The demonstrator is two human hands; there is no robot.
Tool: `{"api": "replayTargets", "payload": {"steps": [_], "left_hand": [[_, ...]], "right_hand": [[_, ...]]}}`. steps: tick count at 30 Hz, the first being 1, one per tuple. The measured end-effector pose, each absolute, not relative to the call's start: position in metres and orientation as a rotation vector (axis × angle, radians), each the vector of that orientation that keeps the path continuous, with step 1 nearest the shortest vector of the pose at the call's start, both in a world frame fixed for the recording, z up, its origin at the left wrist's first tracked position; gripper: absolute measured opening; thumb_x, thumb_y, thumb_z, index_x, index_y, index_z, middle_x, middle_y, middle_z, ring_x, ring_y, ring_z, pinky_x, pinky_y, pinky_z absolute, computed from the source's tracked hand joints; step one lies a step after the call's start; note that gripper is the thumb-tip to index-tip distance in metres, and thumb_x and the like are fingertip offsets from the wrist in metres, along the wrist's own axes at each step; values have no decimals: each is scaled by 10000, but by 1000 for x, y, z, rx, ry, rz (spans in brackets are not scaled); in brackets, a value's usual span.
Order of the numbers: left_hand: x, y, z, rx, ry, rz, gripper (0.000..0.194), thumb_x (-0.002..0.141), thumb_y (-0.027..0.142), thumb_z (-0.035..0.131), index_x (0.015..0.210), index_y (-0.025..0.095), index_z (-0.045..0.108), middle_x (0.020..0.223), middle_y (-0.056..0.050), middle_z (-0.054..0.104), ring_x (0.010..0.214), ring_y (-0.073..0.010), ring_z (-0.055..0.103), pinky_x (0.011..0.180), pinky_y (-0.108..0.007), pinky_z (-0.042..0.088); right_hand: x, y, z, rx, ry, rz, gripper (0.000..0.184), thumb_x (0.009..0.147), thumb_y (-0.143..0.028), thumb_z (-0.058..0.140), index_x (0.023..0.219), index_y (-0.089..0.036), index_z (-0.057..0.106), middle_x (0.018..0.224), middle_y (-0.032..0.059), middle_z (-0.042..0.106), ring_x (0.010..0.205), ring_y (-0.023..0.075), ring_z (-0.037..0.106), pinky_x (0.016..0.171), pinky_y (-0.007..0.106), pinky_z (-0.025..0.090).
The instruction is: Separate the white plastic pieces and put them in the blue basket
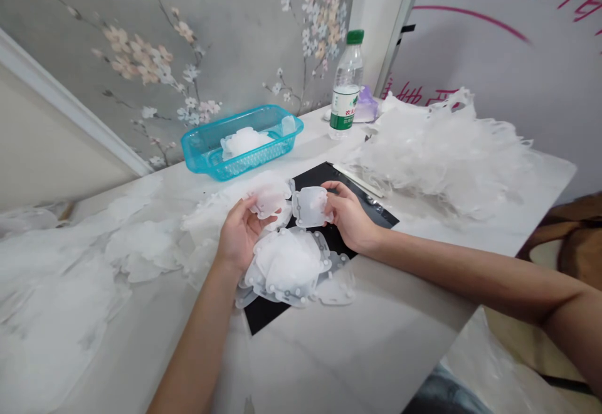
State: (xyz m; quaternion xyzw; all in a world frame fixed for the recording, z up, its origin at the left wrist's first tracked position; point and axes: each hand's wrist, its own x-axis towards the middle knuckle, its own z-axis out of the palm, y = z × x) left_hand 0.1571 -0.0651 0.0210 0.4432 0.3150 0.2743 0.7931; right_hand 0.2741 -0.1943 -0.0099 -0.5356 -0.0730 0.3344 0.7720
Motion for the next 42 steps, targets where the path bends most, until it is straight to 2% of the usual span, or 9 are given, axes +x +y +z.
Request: {"api": "replayTargets", "payload": {"steps": [6,10,13,18,21,25,32,37,42], "left_hand": [[157,-65,21,931,669,557,167,776,194,532,875,124,646,870,-57,705,676,-153,675,603,-226,540],[158,-65,20,897,593,545,213,798,214,531,961,121,631,1032,-88,689,922,-212,667,701,-250,555],[159,-64,17,874,584,563,187,801,217,532,946,138,622,1067,-81,674,1026,-211,623,783,-288,550],[159,-65,14,1089,564,538,129,716,246,664,803,155,635,940,-45,694,907,-173,640,780,-276,537],[157,-70,14,1314,551,403,263,694,327,713,888,156,666,919,-60,703,851,-190,647,731,-277,531],[155,-75,15,1534,511,282,413,662,338,749,1017,155,642,1031,-92,696,864,-228,650,699,-294,517],[156,-73,12,1525,489,284,455,681,348,719,1071,135,617,1095,-114,678,962,-265,632,733,-309,509],[156,-72,12,1456,516,320,370,673,334,731,981,147,647,967,-73,709,884,-218,646,724,-271,499],[156,-72,16,1402,573,367,315,634,283,749,897,140,652,837,-44,705,801,-194,643,674,-253,492]], "right_hand": [[274,-194,-9,-1150,-186,738,366,463,-122,452,809,-239,466,479,-97,421,419,90,342,389,227,327],[274,-195,-7,-1162,-223,735,358,453,-113,451,789,-231,473,528,-91,483,412,76,337,389,223,338],[274,-195,-7,-1165,-243,732,351,461,-114,458,792,-228,480,540,-88,495,414,73,342,399,221,353],[274,-195,-7,-1148,-243,732,348,478,-110,471,805,-229,492,553,-81,495,454,84,399,407,210,357],[273,-197,-6,-1124,-268,754,358,494,-103,487,829,-226,515,574,-85,510,457,74,405,417,203,372],[270,-197,-5,-1116,-363,812,381,534,-110,540,898,-223,538,642,-80,552,478,64,443,455,207,423],[270,-197,-4,-1132,-498,748,361,588,-173,620,934,-201,524,719,-55,551,548,70,477,462,204,448],[271,-197,-5,-1237,-626,636,357,663,-213,652,935,-223,422,677,-98,444,429,32,358,404,193,337],[269,-206,1,-1366,-1050,322,216,783,-297,621,774,-199,429,571,-95,320,463,46,291,452,202,274]]}}
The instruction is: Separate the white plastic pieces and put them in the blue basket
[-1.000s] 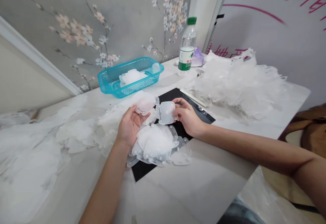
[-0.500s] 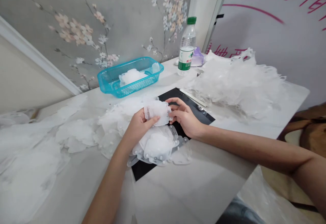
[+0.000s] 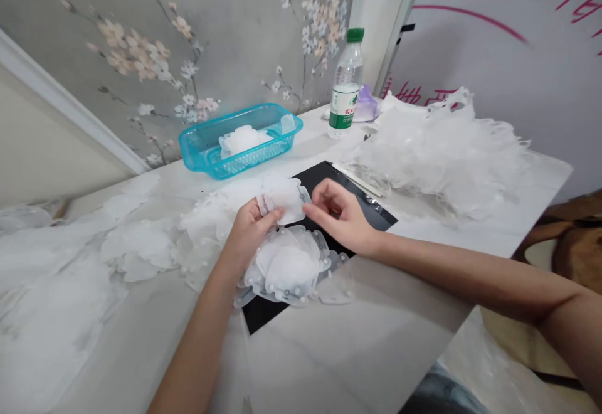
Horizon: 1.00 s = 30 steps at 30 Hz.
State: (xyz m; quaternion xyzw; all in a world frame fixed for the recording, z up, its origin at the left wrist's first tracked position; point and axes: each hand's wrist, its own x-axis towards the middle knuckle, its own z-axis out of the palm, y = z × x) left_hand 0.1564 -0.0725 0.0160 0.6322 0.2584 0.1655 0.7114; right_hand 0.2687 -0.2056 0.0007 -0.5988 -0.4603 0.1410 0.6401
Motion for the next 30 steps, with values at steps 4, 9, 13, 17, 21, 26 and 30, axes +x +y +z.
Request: {"api": "replayTargets", "payload": {"steps": [4,9,13,17,21,26,30], "left_hand": [[157,-72,15,1353,571,384,285,610,253,752,851,133,658,795,-38,697,742,-176,640,675,-248,489],[157,-70,14,1236,534,420,224,642,224,710,847,146,665,792,-22,697,708,-149,635,635,-222,487],[157,-70,16,1137,542,448,191,643,223,690,814,147,656,758,-13,693,668,-138,628,622,-221,491],[157,-70,17,1119,538,465,205,622,211,695,812,147,651,753,-7,688,670,-136,629,626,-218,492],[158,-70,15,1151,539,452,194,645,217,684,820,145,645,740,-6,683,652,-134,622,612,-218,490],[158,-71,16,1160,553,452,141,631,211,672,745,155,611,655,20,649,556,-115,581,537,-203,463],[157,-72,19,1163,579,437,148,608,215,678,715,162,592,595,34,615,500,-106,549,466,-188,418]], "right_hand": [[265,-214,3,-1352,-1803,100,320,752,-450,660,848,-172,533,646,-49,479,508,59,399,479,211,288],[261,-213,-2,-1441,-2218,3,349,837,-505,528,962,-180,558,816,2,607,539,81,480,465,229,258],[260,-212,3,-1599,-2191,136,481,808,-524,547,1148,-187,498,995,46,613,638,112,558,500,231,317],[261,-212,7,-1731,-2122,208,575,749,-590,586,1150,-187,501,1048,64,601,677,141,576,503,241,332],[263,-212,7,-1636,-2022,326,351,796,-455,605,1009,-181,551,986,39,611,656,106,539,525,229,342],[266,-209,7,-1438,-1548,616,245,748,-336,676,856,-166,537,695,-47,511,511,44,382,485,191,329],[267,-205,11,-1352,-1125,816,328,695,-377,715,821,-169,494,640,-72,462,470,29,359,418,172,297]]}}
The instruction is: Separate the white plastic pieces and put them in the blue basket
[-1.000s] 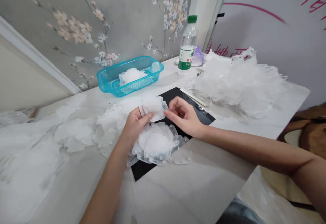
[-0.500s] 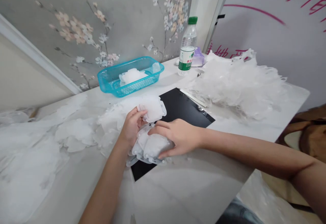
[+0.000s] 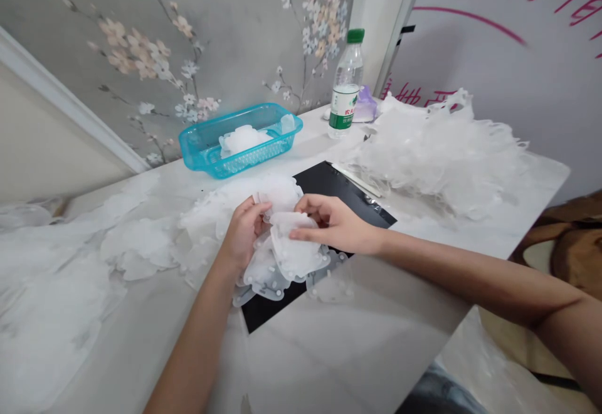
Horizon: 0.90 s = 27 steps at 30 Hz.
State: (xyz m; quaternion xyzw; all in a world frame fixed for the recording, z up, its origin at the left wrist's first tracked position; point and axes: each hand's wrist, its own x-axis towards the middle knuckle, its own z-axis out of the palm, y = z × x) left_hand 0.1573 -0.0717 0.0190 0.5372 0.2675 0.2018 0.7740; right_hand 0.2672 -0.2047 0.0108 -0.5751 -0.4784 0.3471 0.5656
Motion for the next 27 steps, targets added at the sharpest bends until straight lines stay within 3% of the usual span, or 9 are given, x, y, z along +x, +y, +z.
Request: {"api": "replayTargets", "payload": {"steps": [6,10,18,22,25,27], "left_hand": [[156,-71,19,1193,578,427,223,605,245,682,804,158,635,756,-27,691,705,-187,646,588,-246,497],[156,-71,19,1177,566,407,260,627,238,672,870,149,650,785,-31,697,712,-186,650,624,-260,512],[156,-71,17,1182,583,409,247,650,240,665,884,162,657,808,-23,697,732,-188,645,612,-252,504],[156,-71,17,1210,584,404,219,632,244,677,832,159,649,774,-20,686,720,-178,636,575,-222,479],[156,-72,18,1211,558,383,236,639,243,669,859,158,655,741,-16,678,703,-178,629,559,-220,467],[155,-71,18,1216,542,382,218,648,244,661,852,165,657,722,-8,673,717,-180,630,552,-212,458]], "right_hand": [[269,-202,16,-1263,-871,940,388,656,-416,742,817,-173,485,568,-94,516,372,9,331,338,155,269],[269,-202,17,-1289,-846,897,404,653,-418,742,822,-181,462,562,-93,529,362,10,328,332,158,268],[275,-205,12,-1409,-910,250,238,767,-320,658,797,-214,448,644,-61,457,445,50,405,401,204,350],[277,-208,5,-1436,-1032,-34,139,809,-257,592,884,-217,482,889,28,599,717,129,611,561,249,492],[279,-208,1,-1424,-1313,-111,154,782,-145,550,917,-207,509,1069,79,635,982,178,618,753,303,516],[280,-208,-1,-1424,-1455,-123,177,762,-96,524,907,-197,529,1129,103,635,1042,191,610,842,338,501]]}}
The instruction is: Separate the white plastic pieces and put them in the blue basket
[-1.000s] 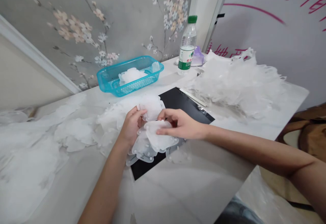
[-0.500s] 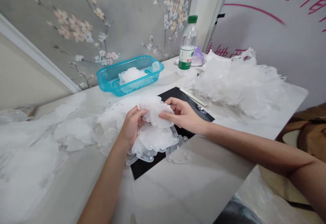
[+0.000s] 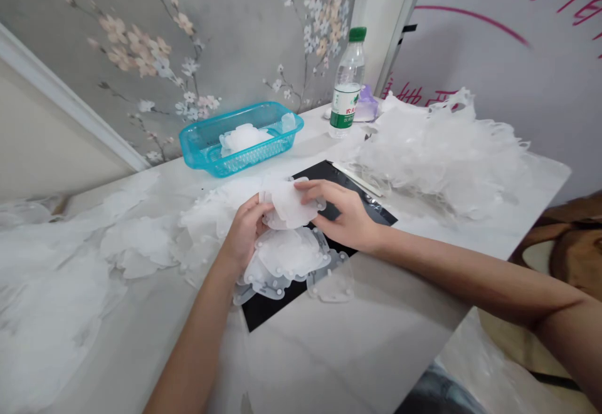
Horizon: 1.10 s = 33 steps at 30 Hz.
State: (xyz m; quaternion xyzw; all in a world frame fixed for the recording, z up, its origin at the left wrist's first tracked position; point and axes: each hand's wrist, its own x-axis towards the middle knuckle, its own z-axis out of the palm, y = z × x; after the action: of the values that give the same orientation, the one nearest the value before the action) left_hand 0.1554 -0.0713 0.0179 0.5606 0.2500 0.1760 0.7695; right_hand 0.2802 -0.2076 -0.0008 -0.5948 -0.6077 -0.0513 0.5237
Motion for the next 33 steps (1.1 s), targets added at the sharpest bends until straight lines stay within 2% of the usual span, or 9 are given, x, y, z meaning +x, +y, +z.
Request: {"api": "replayTargets", "payload": {"steps": [4,10,13,18,21,24,26,29,33], "left_hand": [[155,-70,18,1215,520,396,181,648,242,644,812,166,653,721,-7,672,740,-181,633,549,-204,451],[153,-72,22,1135,485,373,303,648,287,616,917,154,653,818,-36,690,763,-211,641,621,-262,498],[153,-73,22,1195,472,341,313,683,312,670,959,167,643,794,-31,690,713,-197,640,598,-261,498],[152,-74,19,1288,481,315,341,658,300,746,957,175,637,777,-29,693,671,-177,628,591,-253,493],[153,-73,19,1311,507,326,317,636,292,756,907,172,642,771,-27,695,679,-182,629,601,-254,487],[153,-72,19,1336,518,348,278,630,275,755,863,169,646,761,-21,695,655,-166,617,603,-245,476],[153,-72,20,1341,517,346,265,637,272,749,859,168,649,758,-22,696,665,-168,620,606,-242,473],[153,-73,20,1332,508,345,258,639,264,749,857,164,653,765,-28,699,716,-187,637,619,-243,478],[154,-73,19,1314,494,349,289,642,247,743,907,163,663,779,-28,703,720,-190,646,623,-246,487]], "right_hand": [[280,-208,-3,-1451,-1514,-116,211,760,-81,497,928,-195,555,1186,124,621,1096,203,598,910,371,488],[276,-208,-4,-1454,-1587,-159,244,812,-145,503,1039,-178,585,1256,144,578,1164,208,559,964,383,472],[275,-207,-1,-1434,-1647,-229,237,855,-220,520,1072,-157,591,1236,170,580,1135,211,567,951,389,475],[274,-208,4,-1535,-1726,-365,337,832,-413,575,1071,-176,584,1162,147,601,996,234,567,876,435,456],[272,-211,4,-1559,-1741,-499,268,844,-416,551,948,-172,589,893,99,627,763,185,561,700,347,449],[268,-216,4,-1535,-1866,-494,239,888,-395,480,902,-177,577,682,18,552,563,119,492,514,263,358],[266,-216,3,-1517,-2018,-387,311,904,-434,438,978,-164,574,686,8,563,526,101,487,469,248,316],[264,-215,1,-1523,-2217,-201,397,906,-470,426,1088,-143,557,801,32,634,534,94,513,465,246,295],[264,-212,-3,-1570,-2299,-83,318,931,-404,413,1011,-162,604,843,33,667,544,91,530,476,247,279]]}}
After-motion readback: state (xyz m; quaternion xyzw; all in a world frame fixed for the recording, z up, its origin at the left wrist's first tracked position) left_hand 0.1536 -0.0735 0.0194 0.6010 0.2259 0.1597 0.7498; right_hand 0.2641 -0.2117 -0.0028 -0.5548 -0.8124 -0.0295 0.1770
